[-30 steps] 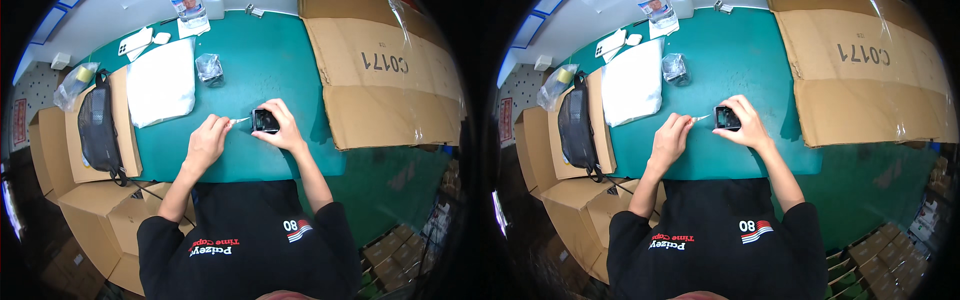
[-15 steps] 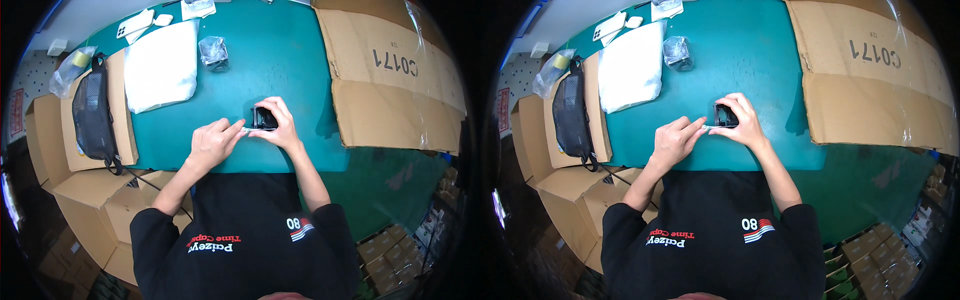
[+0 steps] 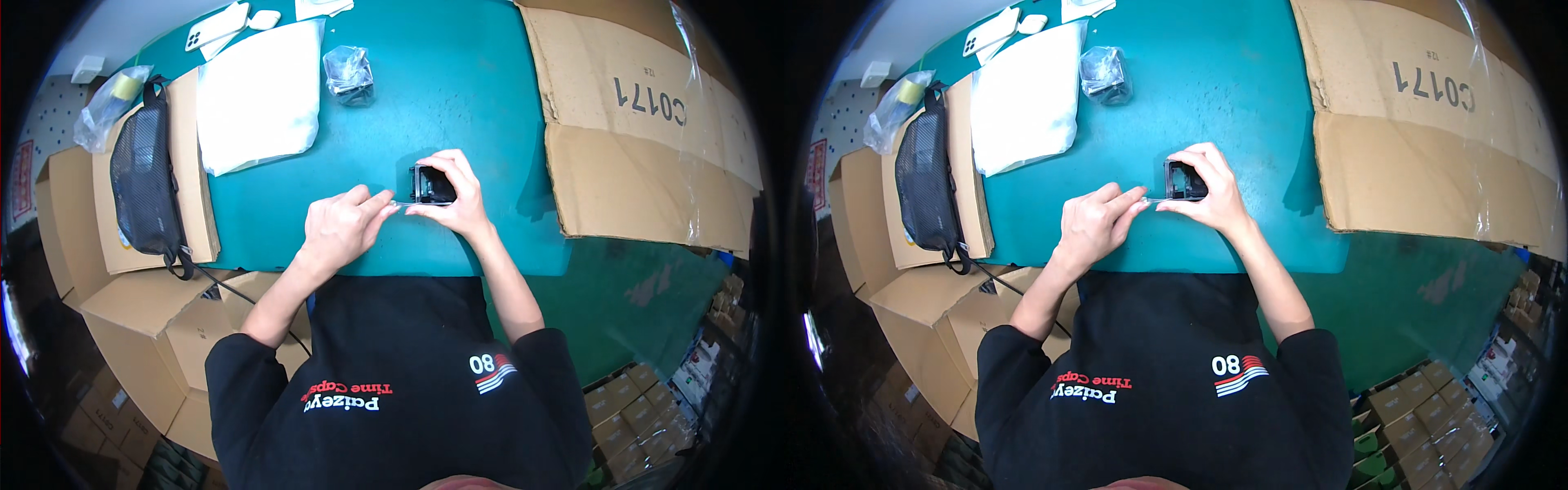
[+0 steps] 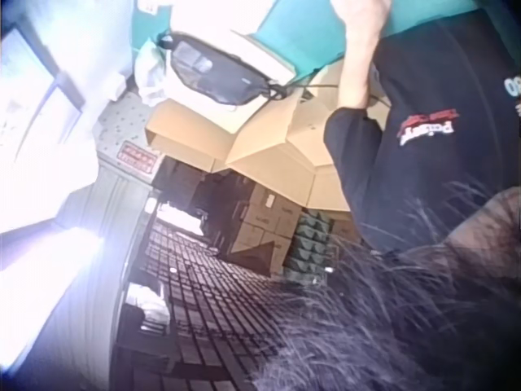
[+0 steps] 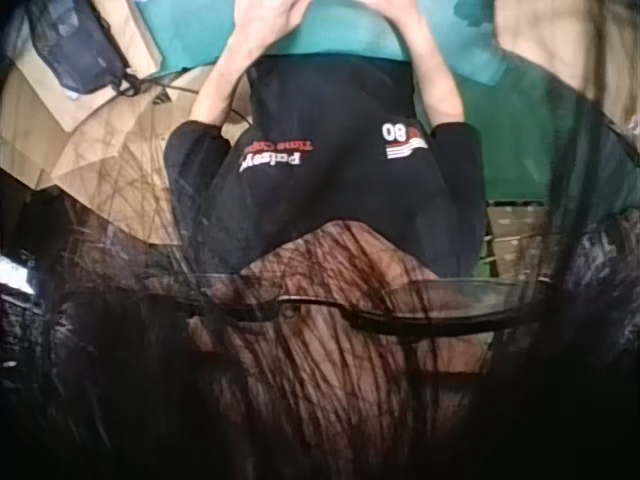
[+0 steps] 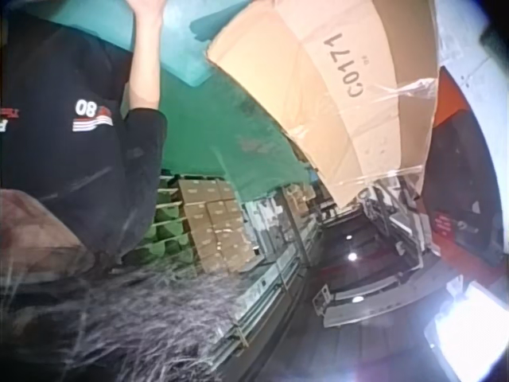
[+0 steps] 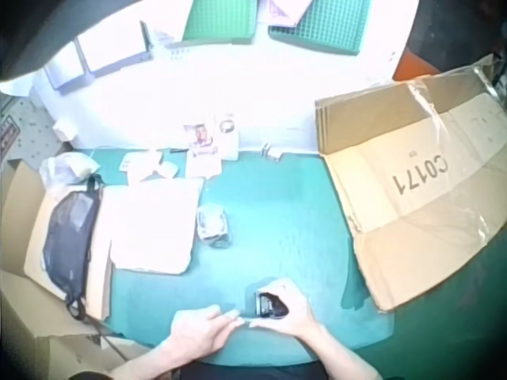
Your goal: The person trims black plastic components using a small craft blade, wraps each finished component in a plastic bag, and places the bagged parts into a cardboard box.
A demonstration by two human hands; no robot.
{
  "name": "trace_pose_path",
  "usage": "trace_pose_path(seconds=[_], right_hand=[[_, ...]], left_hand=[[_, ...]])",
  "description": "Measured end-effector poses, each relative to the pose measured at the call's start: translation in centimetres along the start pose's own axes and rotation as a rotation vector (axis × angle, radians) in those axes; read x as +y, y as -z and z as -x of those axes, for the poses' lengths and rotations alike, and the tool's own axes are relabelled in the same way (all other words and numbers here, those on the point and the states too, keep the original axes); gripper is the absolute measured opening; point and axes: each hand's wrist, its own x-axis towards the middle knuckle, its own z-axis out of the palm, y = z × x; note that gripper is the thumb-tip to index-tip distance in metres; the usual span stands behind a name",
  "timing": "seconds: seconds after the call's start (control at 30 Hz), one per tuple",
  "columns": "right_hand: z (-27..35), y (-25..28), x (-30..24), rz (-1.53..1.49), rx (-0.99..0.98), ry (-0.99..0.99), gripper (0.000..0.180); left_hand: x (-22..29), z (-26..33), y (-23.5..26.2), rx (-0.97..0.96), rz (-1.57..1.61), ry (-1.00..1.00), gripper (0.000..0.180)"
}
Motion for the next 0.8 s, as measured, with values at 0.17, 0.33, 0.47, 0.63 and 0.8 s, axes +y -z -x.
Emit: trace_pose_path(seconds=[0.17,0.33,0.47,0.63,0.8], right_hand=[[0.0,0.0,0.2,-0.014,-0.003,-0.002,0.077],[0.1,-0.1,0.2,-0.019,-0.007,-0.018,0.076],[0.0,-0.1,0.3,-0.004,-0.005,-0.009,0.076],[0.0,0.0,0.1,-0.010,-0.012,-0.030,0.077],[0.4,-0.2,0.2,-0.008,-0.002,-0.037,0.077]], left_hand=[[0.0,-0.3,0.3,-0.014,-0.003,-0.009,0.021],[-0.1,-0.9,0.6,-0.044,0.004,-0.030,0.020],[-0.4,-1.0,-0.1,-0.019,0.032,-0.031,0.017],[-0.3,-2.3,-0.2,-0.017,-0.016,-0.012,0.016],[-0.1,-0.5,-0.4,-0.006,0.031,-0.026,0.015]])
